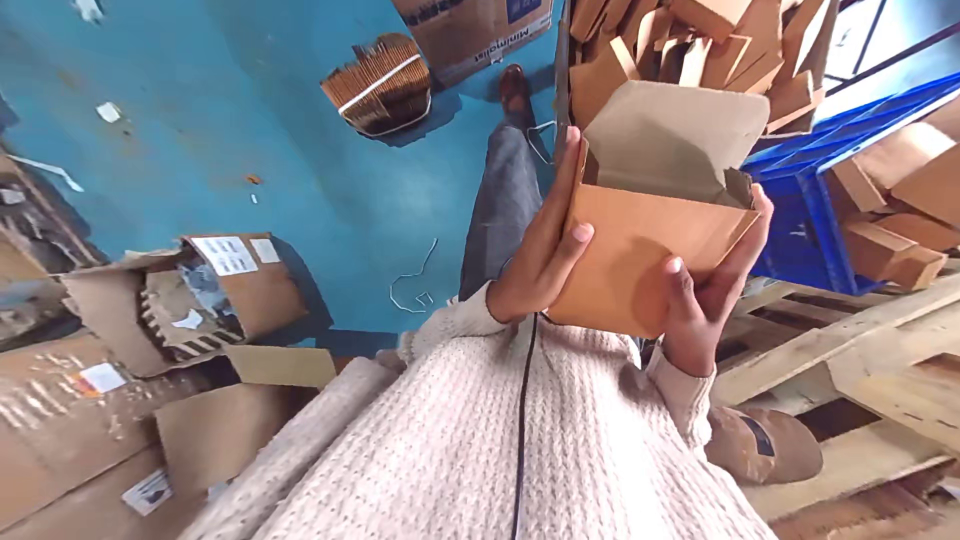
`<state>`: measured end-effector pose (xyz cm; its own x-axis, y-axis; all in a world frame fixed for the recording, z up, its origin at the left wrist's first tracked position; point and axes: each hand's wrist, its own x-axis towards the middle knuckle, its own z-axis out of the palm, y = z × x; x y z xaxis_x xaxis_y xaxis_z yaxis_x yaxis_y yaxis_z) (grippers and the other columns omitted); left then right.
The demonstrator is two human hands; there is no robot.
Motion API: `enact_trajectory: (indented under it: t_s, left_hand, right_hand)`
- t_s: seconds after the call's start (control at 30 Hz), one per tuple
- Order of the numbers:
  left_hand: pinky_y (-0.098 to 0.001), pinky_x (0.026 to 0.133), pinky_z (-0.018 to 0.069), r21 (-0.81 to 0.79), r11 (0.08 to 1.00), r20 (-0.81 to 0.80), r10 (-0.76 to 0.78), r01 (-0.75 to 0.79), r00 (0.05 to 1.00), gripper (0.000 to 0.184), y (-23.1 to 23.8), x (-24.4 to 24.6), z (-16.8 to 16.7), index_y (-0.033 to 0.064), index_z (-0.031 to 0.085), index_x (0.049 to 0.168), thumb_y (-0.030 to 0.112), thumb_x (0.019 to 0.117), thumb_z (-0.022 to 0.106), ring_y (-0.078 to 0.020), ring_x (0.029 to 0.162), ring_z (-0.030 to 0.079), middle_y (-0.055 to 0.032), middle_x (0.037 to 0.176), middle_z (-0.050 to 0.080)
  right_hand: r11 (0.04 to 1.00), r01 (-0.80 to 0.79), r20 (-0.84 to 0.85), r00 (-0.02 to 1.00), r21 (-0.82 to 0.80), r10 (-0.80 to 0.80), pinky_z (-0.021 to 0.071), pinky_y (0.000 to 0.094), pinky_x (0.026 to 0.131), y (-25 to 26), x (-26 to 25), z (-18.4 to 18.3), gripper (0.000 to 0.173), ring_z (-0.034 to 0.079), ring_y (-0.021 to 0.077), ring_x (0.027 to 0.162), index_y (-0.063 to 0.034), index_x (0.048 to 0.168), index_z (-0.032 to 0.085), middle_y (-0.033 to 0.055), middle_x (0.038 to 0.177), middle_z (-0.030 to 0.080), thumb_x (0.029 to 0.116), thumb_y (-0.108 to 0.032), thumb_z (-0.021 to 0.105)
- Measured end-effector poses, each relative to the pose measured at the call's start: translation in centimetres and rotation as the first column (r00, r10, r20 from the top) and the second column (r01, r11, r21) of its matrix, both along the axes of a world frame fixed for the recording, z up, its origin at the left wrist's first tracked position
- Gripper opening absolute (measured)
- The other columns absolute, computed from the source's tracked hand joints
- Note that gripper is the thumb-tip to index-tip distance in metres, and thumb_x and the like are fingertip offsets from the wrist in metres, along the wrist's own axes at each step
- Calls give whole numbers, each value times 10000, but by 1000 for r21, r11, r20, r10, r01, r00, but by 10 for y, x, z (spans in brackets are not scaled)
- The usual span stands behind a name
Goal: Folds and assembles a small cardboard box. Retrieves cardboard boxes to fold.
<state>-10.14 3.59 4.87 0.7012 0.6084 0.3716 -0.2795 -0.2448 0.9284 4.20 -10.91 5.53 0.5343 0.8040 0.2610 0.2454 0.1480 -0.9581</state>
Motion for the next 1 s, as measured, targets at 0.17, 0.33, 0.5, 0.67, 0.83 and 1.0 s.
enact_trajectory:
  t_s: [0.17, 0.33, 0.5, 0.67, 0.83, 1.0]
  left_hand:
    - [-260, 1092, 441, -69, 993, 55, -95, 99, 994, 548, -5, 5, 3, -76, 372, 1395, 390, 1108, 349, -47, 1264, 504, -93, 1359, 514]
    - [-173, 896, 485, -172, 969, 37, -175, 179, 984, 397, -9, 4, -2, 45, 422, 1153, 432, 1100, 353, 19, 994, 533, 9, 1041, 505]
    - [-270, 998, 452, -201, 971, 28, -130, 133, 991, 664, 1, 5, -4, 22, 560, 1087, 575, 1072, 192, -107, 1147, 524, -77, 1158, 536]
    - [-230, 902, 522, -388, 921, 13, -38, 40, 999, 153, 4, 5, -3, 93, 487, 1163, 183, 1079, 396, -10, 1004, 592, 61, 1069, 591]
    - [-367, 945, 576, -627, 772, -59, -183, 106, 981, 458, 12, 5, 11, -20, 385, 1484, 86, 1043, 444, -153, 1042, 687, -93, 1160, 695]
    - [-303, 866, 606, -774, 633, -110, -174, 26, 979, 239, 18, 7, 16, -4, 621, 1232, 35, 1017, 526, -112, 940, 711, -40, 1027, 728]
  right_hand:
    - [996, 86, -32, 996, 18, -85, 545, 190, 898, 3, 3, -2, 381, 584, -34, 1077, -269, 1327, 390, -165, 1192, 542, 1019, -320, 608]
    - [980, 188, -77, 978, -63, -193, 435, 168, 884, 1, 4, -12, 368, 499, -58, 1009, -321, 965, 506, -169, 997, 500, 1049, -621, 309]
    - [984, 168, -302, 942, 55, -144, 478, 217, 897, 5, -1, -8, 409, 566, 26, 1072, -254, 841, 571, -86, 1112, 604, 1064, -461, 296]
    - [985, 171, -438, 888, 38, -137, 553, 308, 951, 1, 10, 1, 127, 647, 111, 1162, -195, 1034, 567, -28, 1241, 684, 1017, -161, 446]
    - [996, -47, -485, 875, -74, 5, 558, 305, 977, -2, 25, 14, 410, 643, 101, 1127, -92, 1420, 470, -16, 1270, 637, 1013, -132, 504]
    - [984, -136, -482, 874, -117, 63, 599, 268, 873, 2, 27, 17, 229, 694, 60, 988, -126, 1246, 620, -53, 1100, 715, 1030, -161, 552]
